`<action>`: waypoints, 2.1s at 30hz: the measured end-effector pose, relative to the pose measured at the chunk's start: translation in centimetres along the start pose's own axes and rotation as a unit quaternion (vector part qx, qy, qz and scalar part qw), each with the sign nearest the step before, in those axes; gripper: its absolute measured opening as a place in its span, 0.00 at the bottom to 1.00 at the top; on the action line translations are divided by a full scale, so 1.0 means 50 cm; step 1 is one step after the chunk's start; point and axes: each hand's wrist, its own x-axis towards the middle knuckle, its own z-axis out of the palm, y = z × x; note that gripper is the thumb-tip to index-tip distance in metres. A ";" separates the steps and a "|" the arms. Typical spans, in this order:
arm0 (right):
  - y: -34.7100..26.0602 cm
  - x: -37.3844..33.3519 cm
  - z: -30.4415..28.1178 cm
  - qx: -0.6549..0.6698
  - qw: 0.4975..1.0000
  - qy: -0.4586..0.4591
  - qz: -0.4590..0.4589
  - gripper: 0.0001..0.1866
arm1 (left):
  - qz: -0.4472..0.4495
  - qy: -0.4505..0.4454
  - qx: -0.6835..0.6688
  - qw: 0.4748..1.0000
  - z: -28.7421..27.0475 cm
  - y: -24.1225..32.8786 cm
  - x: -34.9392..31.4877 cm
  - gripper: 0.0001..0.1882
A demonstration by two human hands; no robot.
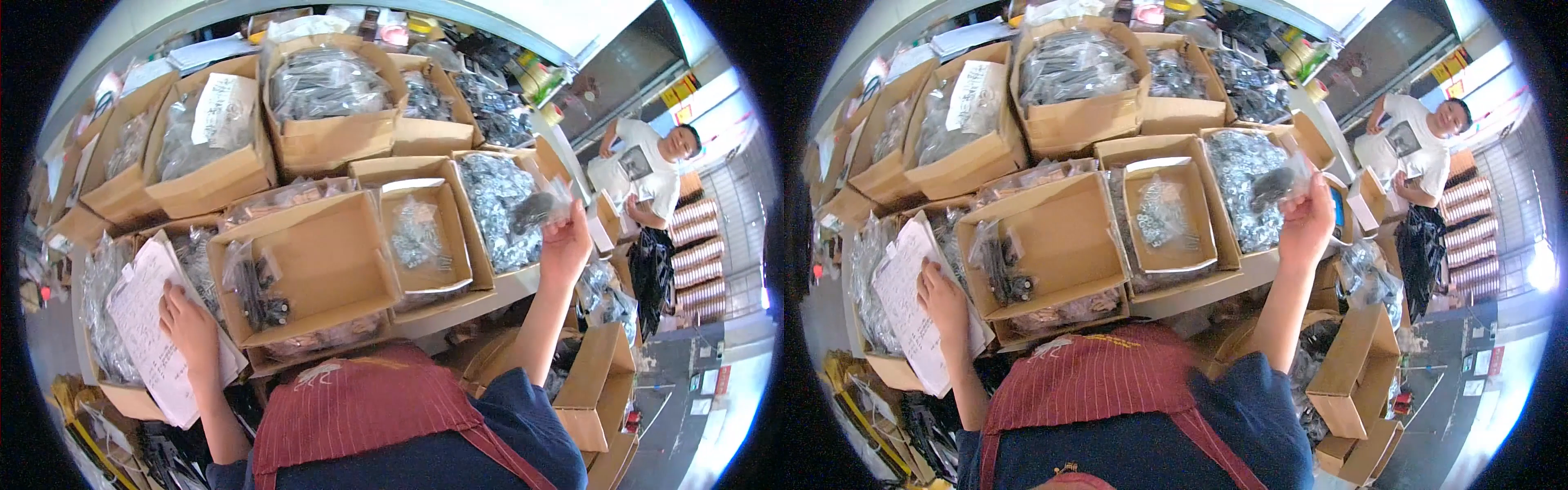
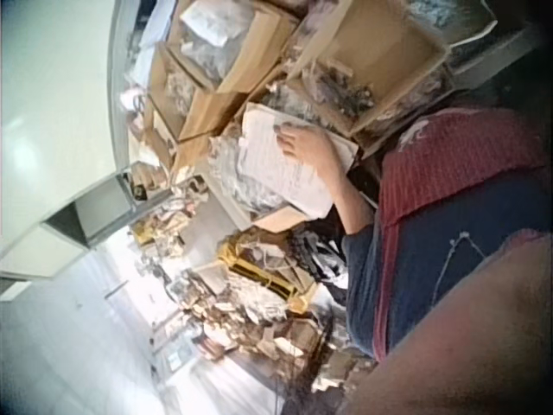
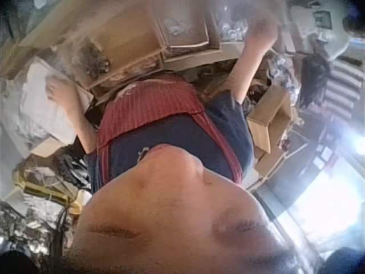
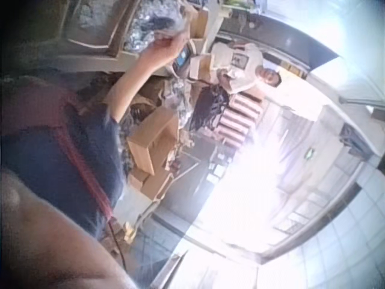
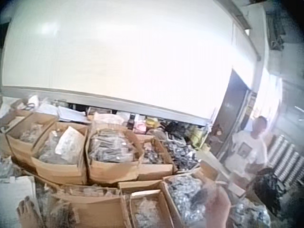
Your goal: The person sorts small black hardware components from a cardboard box into clear plastic bags. They repeatedly pick up the items, place them into bags, and seal them. The person also handles a stack of papers and moves a cardboard box to the side.
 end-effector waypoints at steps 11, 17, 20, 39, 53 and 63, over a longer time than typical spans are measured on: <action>0.113 0.039 -0.060 -0.212 0.974 -0.054 -0.052 0.14 | 0.026 0.012 0.006 1.000 0.000 0.004 0.002 0.18; 0.177 0.033 -0.015 -0.283 0.947 -0.141 0.061 0.10 | -0.014 -0.015 0.019 1.000 0.012 -0.006 0.003 0.20; 0.209 0.014 0.011 -0.314 0.937 -0.130 0.084 0.11 | -0.003 -0.005 -0.038 0.999 0.013 0.001 0.008 0.27; 0.214 -0.203 0.264 -0.411 0.742 -0.508 -0.149 0.02 | -0.146 0.046 -0.006 0.988 -0.093 -0.159 -0.043 0.18; 0.250 -0.222 0.276 -0.430 0.690 -0.542 -0.213 0.04 | -0.080 0.050 -0.083 0.992 -0.116 -0.158 -0.098 0.08; 0.286 -0.212 0.359 -0.407 0.531 -0.709 -0.223 0.07 | -0.111 0.019 -0.006 0.994 -0.092 -0.133 -0.091 0.11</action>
